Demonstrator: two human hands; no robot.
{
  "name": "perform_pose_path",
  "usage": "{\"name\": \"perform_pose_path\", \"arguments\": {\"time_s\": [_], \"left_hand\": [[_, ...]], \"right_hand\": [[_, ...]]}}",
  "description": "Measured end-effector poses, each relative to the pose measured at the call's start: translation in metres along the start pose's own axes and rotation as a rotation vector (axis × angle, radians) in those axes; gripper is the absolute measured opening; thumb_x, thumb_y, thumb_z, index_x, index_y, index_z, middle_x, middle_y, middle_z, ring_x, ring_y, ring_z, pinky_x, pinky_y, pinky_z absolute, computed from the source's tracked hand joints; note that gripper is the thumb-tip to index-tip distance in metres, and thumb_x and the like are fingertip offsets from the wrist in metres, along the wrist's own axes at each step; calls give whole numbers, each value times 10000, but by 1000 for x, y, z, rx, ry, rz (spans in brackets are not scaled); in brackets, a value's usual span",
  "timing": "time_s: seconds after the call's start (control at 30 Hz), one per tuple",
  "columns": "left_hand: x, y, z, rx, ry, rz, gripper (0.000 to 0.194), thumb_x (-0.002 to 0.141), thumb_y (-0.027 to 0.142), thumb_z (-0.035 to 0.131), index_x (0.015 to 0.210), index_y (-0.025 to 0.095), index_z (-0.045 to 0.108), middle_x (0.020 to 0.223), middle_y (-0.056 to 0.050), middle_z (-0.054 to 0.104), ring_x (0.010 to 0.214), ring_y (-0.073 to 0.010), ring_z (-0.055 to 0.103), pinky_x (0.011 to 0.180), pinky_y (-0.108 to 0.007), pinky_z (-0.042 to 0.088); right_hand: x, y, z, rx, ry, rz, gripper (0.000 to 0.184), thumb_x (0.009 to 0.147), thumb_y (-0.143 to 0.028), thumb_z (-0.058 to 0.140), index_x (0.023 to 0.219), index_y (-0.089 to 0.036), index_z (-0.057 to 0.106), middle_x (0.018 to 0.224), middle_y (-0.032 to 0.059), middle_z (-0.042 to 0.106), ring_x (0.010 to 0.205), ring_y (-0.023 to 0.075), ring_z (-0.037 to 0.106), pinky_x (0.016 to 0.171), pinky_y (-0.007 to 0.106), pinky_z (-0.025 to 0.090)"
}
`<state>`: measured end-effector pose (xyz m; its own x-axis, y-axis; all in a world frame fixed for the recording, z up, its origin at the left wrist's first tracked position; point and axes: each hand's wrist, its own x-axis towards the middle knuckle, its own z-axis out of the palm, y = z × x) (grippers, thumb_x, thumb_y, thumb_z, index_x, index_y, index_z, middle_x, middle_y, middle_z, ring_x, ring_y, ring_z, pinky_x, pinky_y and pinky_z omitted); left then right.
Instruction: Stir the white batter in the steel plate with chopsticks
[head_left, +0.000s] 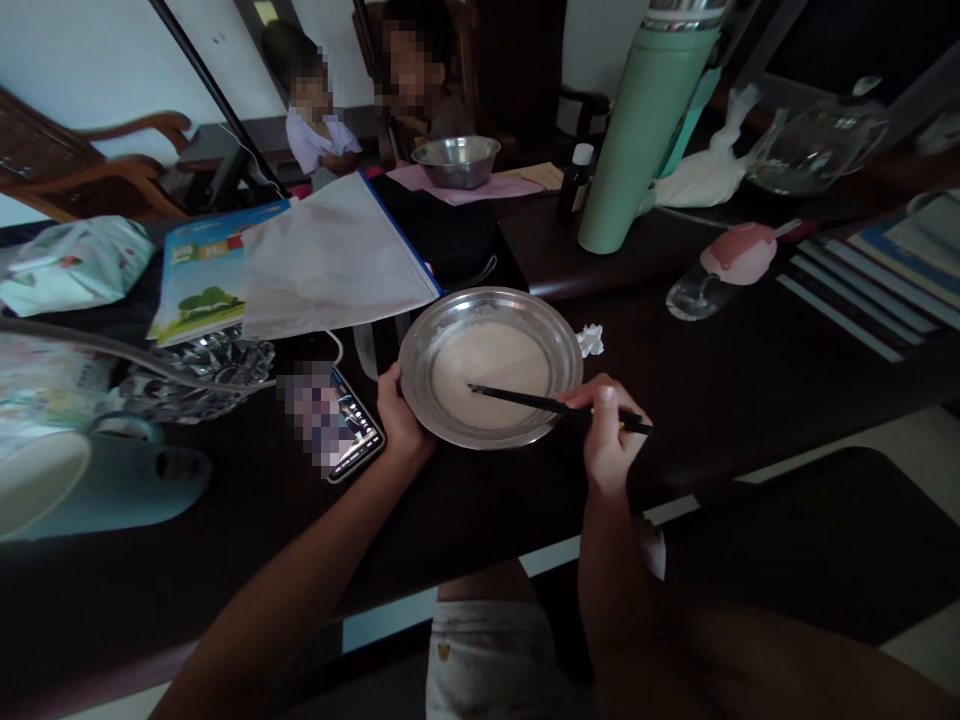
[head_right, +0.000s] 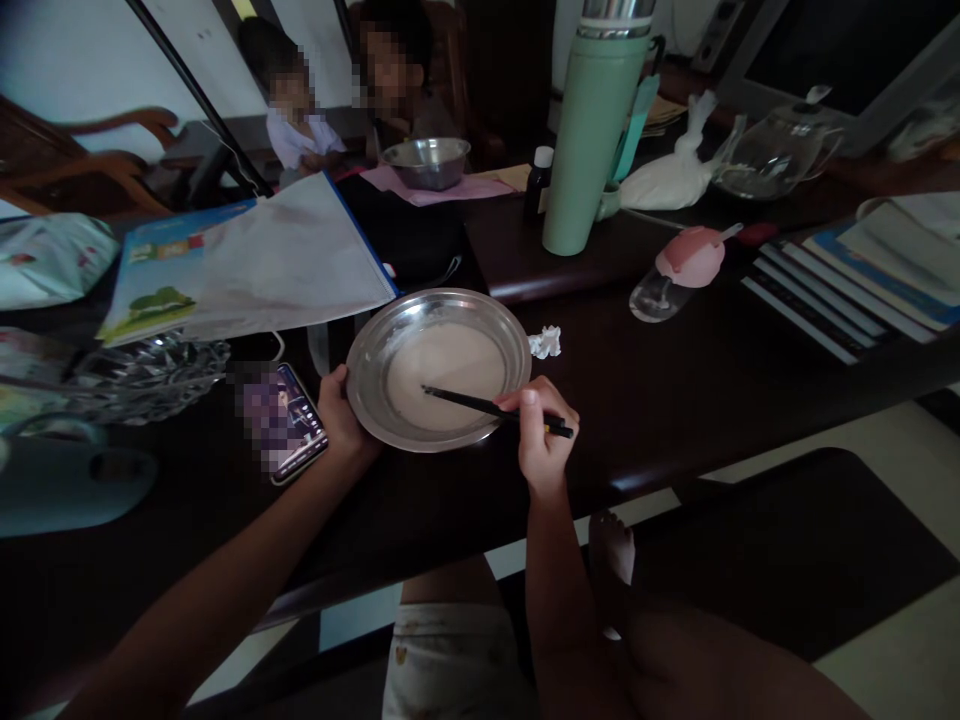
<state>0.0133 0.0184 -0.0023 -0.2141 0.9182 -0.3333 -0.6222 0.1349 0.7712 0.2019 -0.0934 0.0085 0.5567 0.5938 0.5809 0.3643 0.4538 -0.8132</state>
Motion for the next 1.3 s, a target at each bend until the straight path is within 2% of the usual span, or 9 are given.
{"name": "perform_pose_path", "arguments": {"time_s": [0.1,0.23,0.3,0.47,0.63,0.8,0.97,1.17,1.3], "left_hand": [[-1,1,1,-18,16,-4,211,758,439,746,719,235,709,712,11,717,666,-177,644,687,-297,530],[1,0,-2,12,-17,3,251,770,481,779,735,241,713,724,7,720,711,-195,677,722,-300,546],[3,-2,-3,12,-25,15,269,776,502,777,741,242,718,725,4,723,729,-205,692,740,-305,556],[3,-2,-4,1,-31,15,267,785,497,782,736,242,717,720,12,732,693,-196,683,728,-308,564],[0,1,-1,2,-12,-5,257,773,480,760,716,232,723,707,12,733,648,-179,655,695,-299,558],[0,1,-1,-2,-12,20,237,754,472,763,737,238,723,725,17,729,669,-180,655,701,-297,549],[1,0,-2,15,-19,7,265,759,501,778,747,246,709,735,12,730,702,-204,671,730,-317,554],[1,0,-1,4,-6,16,233,790,467,755,726,246,717,718,10,736,684,-190,665,706,-297,559],[0,0,0,7,-21,11,266,783,490,762,727,234,718,723,8,729,658,-183,661,686,-299,544]], "right_hand": [[1,-1,0,-42,-98,-28,374,1092,-424,629,781,-270,767,761,13,780,768,213,755,728,391,584],[0,0,-1,-52,60,-20,472,1123,-459,558,727,-263,722,713,18,755,699,199,737,677,380,558],[0,0,-1,-5,75,-1,530,1134,-487,518,684,-260,686,655,14,721,627,192,712,626,372,540],[1,-1,-1,-41,-104,-18,402,1100,-442,616,765,-267,755,773,18,788,786,216,768,743,394,591],[0,1,0,-14,70,2,509,1124,-482,537,698,-260,705,658,10,715,661,200,724,647,372,548],[2,-1,1,-45,-101,-18,420,1096,-457,602,751,-270,751,758,20,792,762,222,758,720,400,588],[1,0,0,-44,76,-14,511,1128,-472,531,695,-264,707,681,15,727,681,203,722,661,381,550],[2,0,0,-27,-106,-29,384,1097,-423,624,776,-273,771,765,13,784,781,217,753,742,392,577],[1,1,-1,-31,41,-18,458,1121,-432,564,735,-267,745,715,15,742,724,207,729,699,385,555]]}}
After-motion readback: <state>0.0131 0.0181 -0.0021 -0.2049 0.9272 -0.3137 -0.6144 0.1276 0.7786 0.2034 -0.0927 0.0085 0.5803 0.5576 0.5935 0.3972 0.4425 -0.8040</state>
